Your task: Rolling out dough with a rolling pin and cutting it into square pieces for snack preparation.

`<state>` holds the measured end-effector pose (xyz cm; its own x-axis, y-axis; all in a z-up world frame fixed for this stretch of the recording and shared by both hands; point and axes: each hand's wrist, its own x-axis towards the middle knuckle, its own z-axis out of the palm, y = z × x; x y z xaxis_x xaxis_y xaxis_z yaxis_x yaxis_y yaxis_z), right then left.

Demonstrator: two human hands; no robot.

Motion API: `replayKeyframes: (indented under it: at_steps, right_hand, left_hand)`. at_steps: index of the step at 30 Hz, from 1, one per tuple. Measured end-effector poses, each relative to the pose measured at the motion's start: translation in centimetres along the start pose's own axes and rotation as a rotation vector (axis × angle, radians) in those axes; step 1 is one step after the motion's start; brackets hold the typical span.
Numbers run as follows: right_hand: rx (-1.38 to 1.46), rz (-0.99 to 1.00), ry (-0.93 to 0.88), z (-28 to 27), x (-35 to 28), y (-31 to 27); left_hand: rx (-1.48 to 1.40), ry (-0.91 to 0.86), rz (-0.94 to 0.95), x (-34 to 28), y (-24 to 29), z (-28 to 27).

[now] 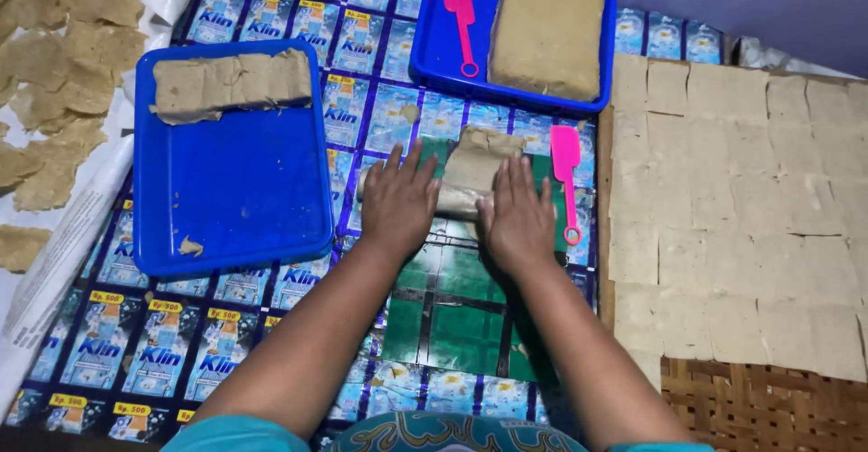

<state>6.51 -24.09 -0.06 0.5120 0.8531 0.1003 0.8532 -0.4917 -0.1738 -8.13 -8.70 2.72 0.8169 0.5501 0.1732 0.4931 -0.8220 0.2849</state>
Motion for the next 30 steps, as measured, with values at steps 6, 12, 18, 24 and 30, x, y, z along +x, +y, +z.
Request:
replayKeyframes:
  at_steps: [6,12,18,24,30]
  right_hand:
    - [0.468,0.161,0.095,-1.2,-1.7,2.7]
    - [-0.054,0.543,0.040,8.8,3.1,18.0]
    - [0.100,0.573,-0.066,5.2,4.0,16.9]
    - [0.273,0.495,-0.061,-0.9,2.8,11.6]
    - [0.191,0.484,-0.200,-5.9,2.1,3.2]
  left_hand:
    - [-0.099,0.123,0.111,-6.5,-1.1,1.5]
    - [-0.082,0.154,0.178,-8.6,-0.4,2.4]
    - [-0.179,0.122,0.270,-9.1,0.8,0.3]
    - [-0.228,0.060,0.257,-9.3,1.3,0.2]
    - [-0.226,0.130,0.237,-8.3,1.6,0.8]
